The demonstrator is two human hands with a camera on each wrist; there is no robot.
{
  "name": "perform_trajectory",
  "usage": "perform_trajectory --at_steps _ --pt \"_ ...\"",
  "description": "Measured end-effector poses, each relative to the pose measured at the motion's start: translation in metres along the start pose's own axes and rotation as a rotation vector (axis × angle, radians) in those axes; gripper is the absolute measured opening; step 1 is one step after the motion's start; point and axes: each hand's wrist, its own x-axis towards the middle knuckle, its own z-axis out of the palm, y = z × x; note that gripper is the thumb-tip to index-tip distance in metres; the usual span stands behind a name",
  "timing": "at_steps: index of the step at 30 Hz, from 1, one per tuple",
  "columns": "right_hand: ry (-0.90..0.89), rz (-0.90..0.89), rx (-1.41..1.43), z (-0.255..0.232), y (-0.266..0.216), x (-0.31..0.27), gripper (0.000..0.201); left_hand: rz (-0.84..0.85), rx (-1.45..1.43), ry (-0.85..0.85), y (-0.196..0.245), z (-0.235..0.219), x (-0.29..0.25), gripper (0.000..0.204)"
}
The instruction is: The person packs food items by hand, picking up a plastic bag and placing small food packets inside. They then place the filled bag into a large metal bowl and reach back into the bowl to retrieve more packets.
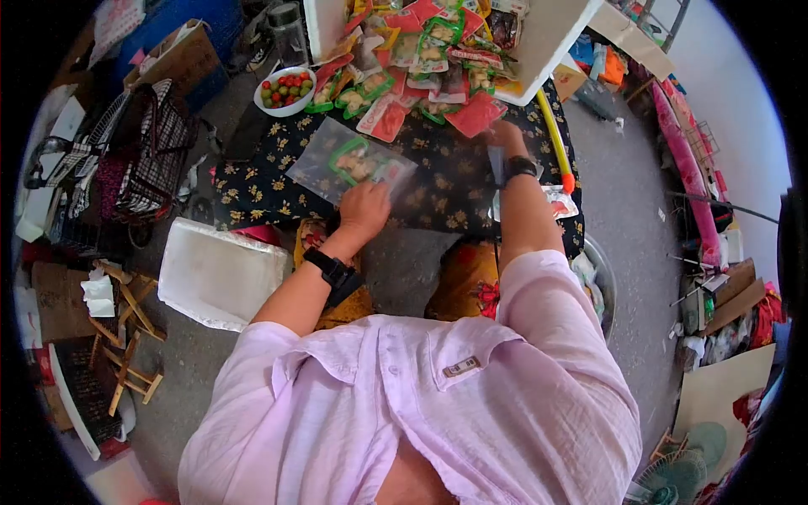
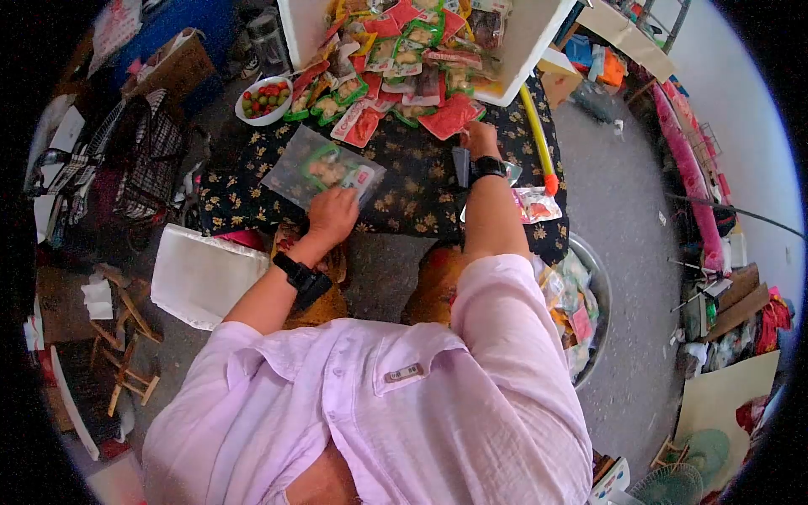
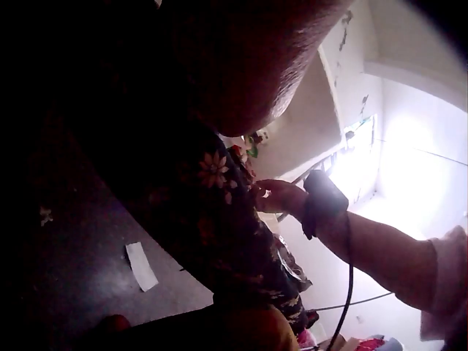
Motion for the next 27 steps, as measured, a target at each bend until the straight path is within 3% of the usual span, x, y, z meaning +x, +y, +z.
perform_trajectory --at_steps 3,6,10,11,12,14,17,19,23,27 --pt "-0.104 0.020 -0.058 -0.009 -0.020 0.002 0.010 0.033 0.001 0.045 -0.004 0.008 0.000 0.020" --pt "-0.207 0.046 -0.116 -0.018 -0.040 0.008 0.014 0.072 -0.025 0.217 -0.003 0.012 0.001 0.009" --pt "-0.202 -0.023 -0.251 0.001 -0.055 0.009 0.015 0.090 -0.011 0.210 -0.004 0.013 -0.001 0.010" --pt "-0.264 -0.153 -0.288 -0.018 -0.062 0.003 0.009 0.085 -0.004 0.193 -0.005 0.014 0.000 0.011" --pt "-0.262 -0.165 -0.249 -0.033 -0.075 0.001 0.009 0.081 0.004 0.176 -0.006 0.015 -0.001 0.011" --pt "-0.186 -0.047 -0.050 -0.043 -0.089 -0.002 0.008 0.044 -0.002 0.084 -0.006 0.012 -0.002 0.016" --pt "0.031 0.419 0.606 -0.044 -0.110 -0.007 0.007 0.027 0.014 0.036 -0.005 0.009 -0.001 0.020" --pt "0.135 0.585 0.960 -0.045 -0.121 -0.007 0.006 0.043 0.027 0.054 -0.006 0.011 -0.002 0.020" --pt "0.279 0.699 1.345 -0.048 -0.137 -0.009 0.005 0.051 0.022 0.044 -0.006 0.012 -0.001 0.020" --pt "0.347 0.625 1.470 -0.053 -0.145 -0.023 0.003 0.062 0.010 0.056 -0.008 0.012 0.000 0.020"
